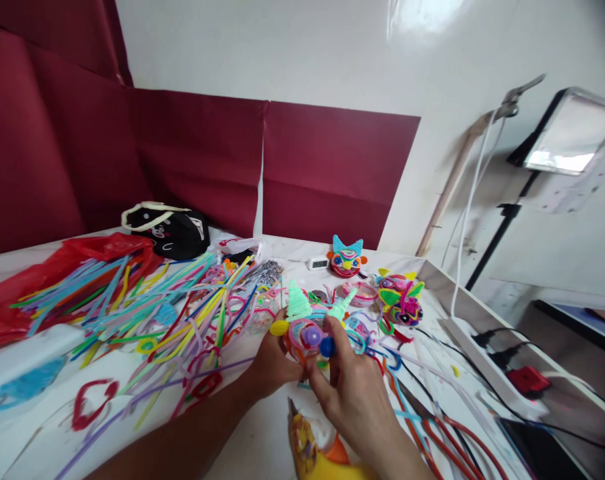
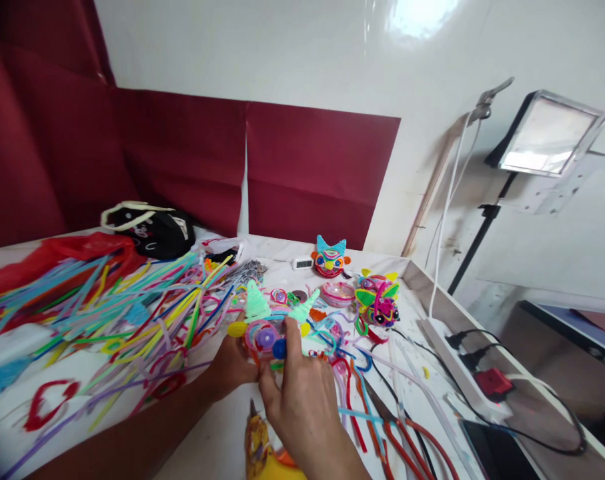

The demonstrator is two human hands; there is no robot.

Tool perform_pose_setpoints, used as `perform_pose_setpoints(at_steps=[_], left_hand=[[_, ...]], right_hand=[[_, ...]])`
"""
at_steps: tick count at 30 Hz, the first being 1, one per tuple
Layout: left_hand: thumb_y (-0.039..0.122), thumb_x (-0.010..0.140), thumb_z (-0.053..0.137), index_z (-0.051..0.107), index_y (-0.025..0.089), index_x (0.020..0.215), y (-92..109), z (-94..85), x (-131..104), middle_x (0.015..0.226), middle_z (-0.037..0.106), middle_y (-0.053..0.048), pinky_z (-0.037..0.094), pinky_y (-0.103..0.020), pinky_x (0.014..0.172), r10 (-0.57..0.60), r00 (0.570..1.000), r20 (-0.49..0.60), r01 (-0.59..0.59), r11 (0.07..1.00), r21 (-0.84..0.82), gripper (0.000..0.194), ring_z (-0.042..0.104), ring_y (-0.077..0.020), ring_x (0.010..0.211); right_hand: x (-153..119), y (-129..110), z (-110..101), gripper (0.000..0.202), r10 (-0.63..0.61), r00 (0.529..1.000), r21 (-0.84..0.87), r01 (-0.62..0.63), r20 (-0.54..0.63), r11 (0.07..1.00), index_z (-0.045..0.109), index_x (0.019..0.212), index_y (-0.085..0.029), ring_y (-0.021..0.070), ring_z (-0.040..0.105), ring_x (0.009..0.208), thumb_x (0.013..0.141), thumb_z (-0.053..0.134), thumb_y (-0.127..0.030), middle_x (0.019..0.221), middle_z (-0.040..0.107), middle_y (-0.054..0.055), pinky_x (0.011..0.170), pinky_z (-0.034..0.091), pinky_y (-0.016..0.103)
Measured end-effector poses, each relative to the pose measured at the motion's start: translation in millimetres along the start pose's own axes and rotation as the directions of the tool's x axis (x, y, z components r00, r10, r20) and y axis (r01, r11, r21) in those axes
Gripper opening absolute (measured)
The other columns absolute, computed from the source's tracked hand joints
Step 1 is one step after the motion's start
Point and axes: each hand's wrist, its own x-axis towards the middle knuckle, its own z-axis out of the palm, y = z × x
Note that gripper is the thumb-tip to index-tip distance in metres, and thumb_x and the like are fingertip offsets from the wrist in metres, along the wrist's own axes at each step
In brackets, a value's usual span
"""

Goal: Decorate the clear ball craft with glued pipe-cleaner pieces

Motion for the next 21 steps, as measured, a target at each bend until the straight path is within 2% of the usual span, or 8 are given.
perform_pose_setpoints(at_steps=[9,21], left_hand=[[0.0,0.038,0.086,0.06,0.019,0.113,1.1,2.4,0.5,0.102,0.073,-0.003,0.058,-0.033,0.085,-0.001,1.0,-0.012,0.0,1.0,-0.024,0.081,0.071,-0.024,0.091],[0.005,0.037,0.088,0.055,0.022,0.121,4.4,3.5,-0.6,0.104,0.073,-0.003,0.058,-0.034,0.086,-0.018,0.999,-0.027,0.018,1.0,-0.007,0.091,0.071,-0.0242,0.093]], right_hand=[[0.0,-1.0,-0.6,0.064,0.011,1.0,0.004,-0.011,0.012,1.0,0.04,0.145,-0.004,0.0167,0.053,0.042,0.092,0.045,-0.038,0.053,0.06,-0.001,0.045,0.03,0.026],[-0.2,0.5,0.8,0.062,-0.006,1.0,0.001,0.006,-0.021,1.0,0.04,0.145,-0.007,0.0172,0.056,0.042,0.091,0.048,-0.037,0.052,0.061,-0.002,0.045,0.035,0.025]])
